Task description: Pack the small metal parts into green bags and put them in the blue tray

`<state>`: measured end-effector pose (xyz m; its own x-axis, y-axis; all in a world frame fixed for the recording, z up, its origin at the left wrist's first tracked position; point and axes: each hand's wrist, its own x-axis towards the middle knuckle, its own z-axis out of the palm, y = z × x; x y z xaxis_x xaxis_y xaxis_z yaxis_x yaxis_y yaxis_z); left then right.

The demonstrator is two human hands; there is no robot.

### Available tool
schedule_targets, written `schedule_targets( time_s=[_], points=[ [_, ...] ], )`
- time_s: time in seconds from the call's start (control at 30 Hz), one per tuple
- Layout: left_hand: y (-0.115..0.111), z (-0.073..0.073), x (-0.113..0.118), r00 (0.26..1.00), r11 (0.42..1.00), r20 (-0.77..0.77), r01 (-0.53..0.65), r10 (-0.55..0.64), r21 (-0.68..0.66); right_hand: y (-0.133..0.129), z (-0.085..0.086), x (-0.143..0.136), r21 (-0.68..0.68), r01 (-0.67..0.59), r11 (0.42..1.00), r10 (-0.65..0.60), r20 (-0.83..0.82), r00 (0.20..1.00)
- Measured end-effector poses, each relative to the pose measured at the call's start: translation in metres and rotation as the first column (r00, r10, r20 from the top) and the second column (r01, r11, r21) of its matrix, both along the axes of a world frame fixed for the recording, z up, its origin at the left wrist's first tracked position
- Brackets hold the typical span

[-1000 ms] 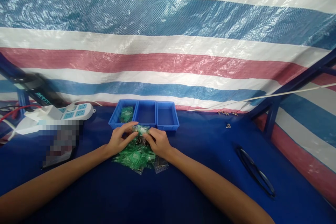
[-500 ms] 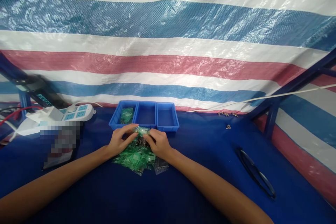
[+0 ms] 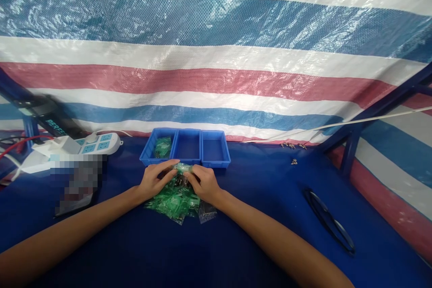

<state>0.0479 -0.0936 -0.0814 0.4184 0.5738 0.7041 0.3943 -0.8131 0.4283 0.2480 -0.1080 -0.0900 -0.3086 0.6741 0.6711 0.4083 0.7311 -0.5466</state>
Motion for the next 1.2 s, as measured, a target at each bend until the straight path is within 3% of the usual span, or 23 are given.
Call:
schedule_targets(
  time_s=[0.3, 0.73, 1.2],
  points=[
    [-0.0028, 0.0071, 0.0006, 1.0, 0.997, 0.001, 0.013, -0.013, -0.074, -0.0006, 0.0018, 0.0004, -0.007, -0.016, 1.0, 0.016, 0.004, 1.0],
    [-0.0018, 0.0064, 0.0004, 0.999, 0.998, -0.041, 0.03, -0.027, 0.06, -0.0019, 0.003, 0.0004, -0.013, -0.047, 0.999, 0.047, 0.001, 0.999],
    [0.0002, -0.0004, -0.0007, 0.999, 0.998, -0.016, 0.034, -0.033, 0.055, -0.0005, 0.0004, 0.0, -0.009, -0.066, 0.998, 0.066, 0.007, 0.998]
  ],
)
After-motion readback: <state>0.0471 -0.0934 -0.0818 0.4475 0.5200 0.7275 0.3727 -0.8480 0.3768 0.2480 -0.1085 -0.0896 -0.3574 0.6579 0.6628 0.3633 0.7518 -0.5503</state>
